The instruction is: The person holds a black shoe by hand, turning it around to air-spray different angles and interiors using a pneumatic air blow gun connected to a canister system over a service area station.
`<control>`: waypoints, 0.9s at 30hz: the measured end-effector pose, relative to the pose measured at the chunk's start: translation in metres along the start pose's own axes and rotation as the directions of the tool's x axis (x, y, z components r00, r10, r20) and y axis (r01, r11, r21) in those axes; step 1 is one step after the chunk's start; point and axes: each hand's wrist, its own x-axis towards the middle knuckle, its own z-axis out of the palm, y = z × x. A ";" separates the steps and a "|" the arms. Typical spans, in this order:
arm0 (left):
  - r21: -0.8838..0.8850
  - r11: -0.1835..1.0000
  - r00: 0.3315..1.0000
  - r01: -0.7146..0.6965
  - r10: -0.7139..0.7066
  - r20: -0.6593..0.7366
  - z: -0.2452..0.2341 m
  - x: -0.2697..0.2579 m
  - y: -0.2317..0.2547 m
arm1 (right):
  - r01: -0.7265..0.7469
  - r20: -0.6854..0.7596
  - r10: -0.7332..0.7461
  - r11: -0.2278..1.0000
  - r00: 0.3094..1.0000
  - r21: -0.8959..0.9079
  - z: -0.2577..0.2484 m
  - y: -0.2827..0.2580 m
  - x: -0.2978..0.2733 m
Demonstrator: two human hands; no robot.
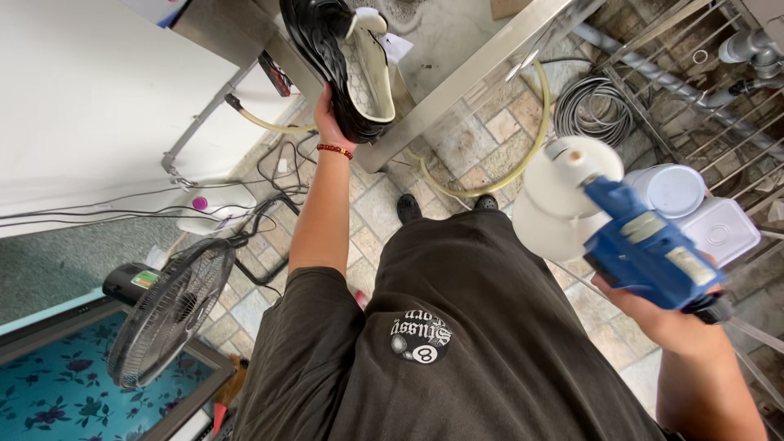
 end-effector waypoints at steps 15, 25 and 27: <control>-0.072 0.997 0.999 -0.027 0.023 -0.047 0.008 -0.019 0.003 | -0.013 0.177 -0.092 0.857 0.980 0.515 0.135 -0.002 0.063; 0.010 0.997 0.995 0.079 -0.078 -0.062 0.030 -0.014 0.014 | 0.342 0.000 -0.426 0.727 0.905 0.596 0.173 -0.129 0.104; 0.001 0.997 0.997 0.072 -0.072 0.030 0.025 -0.009 0.014 | 0.412 -0.069 -0.438 0.766 0.896 0.493 0.165 -0.133 0.106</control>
